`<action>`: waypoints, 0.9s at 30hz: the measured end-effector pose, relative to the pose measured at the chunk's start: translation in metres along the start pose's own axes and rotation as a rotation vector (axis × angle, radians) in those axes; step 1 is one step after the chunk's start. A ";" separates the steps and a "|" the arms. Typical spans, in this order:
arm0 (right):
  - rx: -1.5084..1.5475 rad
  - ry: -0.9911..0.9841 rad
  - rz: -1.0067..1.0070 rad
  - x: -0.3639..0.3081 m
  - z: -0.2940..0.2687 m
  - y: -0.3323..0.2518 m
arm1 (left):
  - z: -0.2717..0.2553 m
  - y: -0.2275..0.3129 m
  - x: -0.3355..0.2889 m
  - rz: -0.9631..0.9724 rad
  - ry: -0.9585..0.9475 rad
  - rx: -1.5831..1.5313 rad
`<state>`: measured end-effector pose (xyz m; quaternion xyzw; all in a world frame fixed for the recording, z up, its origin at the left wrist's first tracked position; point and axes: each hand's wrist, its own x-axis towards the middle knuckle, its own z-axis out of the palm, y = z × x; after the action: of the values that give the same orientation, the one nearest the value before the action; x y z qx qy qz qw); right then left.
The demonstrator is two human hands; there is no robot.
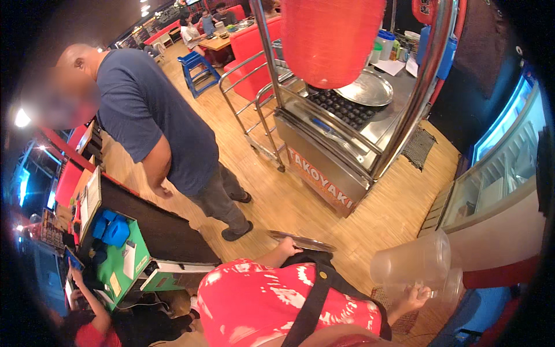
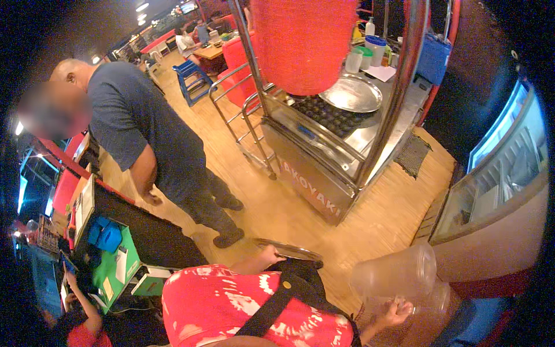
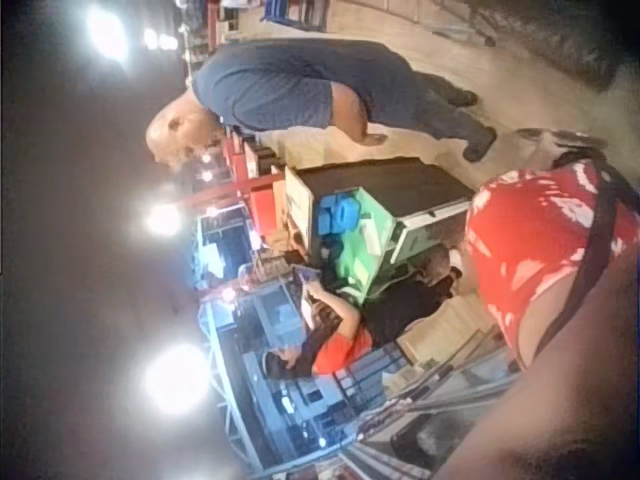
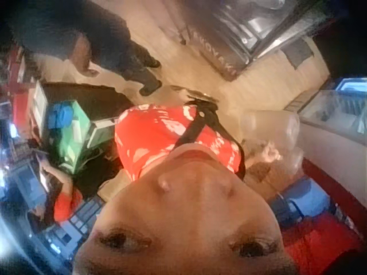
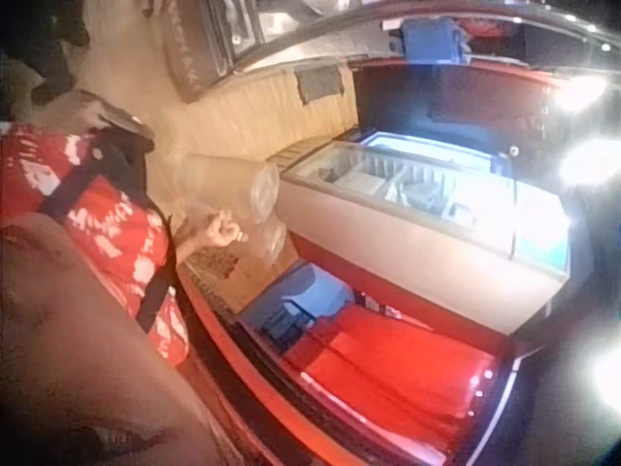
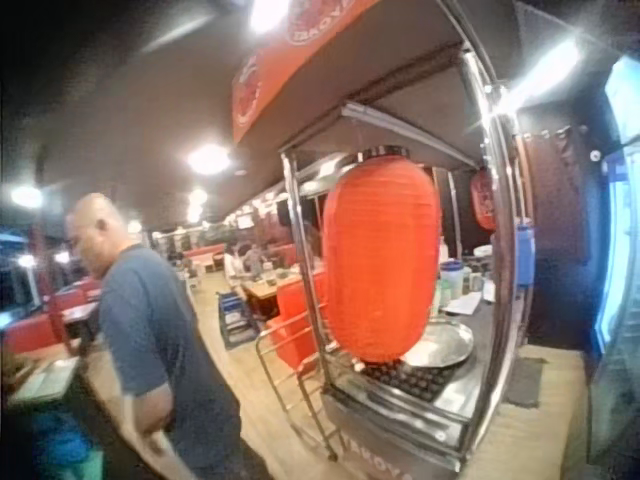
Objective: The person prepares a serving tray by placing glasses, a stack of plates, several spoons, forks, and tongs, and a bunch of wrapped chopsticks onto the tray before carrying it to a dining table and placing the glasses and plates on the table.
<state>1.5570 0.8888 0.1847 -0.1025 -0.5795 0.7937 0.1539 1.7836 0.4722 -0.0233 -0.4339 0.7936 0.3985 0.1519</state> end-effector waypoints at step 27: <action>-0.073 0.806 -0.198 -0.059 0.032 -0.046 | 0.021 0.349 0.114 0.028 -0.752 0.074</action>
<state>1.6071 0.8519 0.2369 -0.3541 -0.5077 0.6506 0.4400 1.4327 0.5303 0.0710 -0.2406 0.7023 0.5029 0.4427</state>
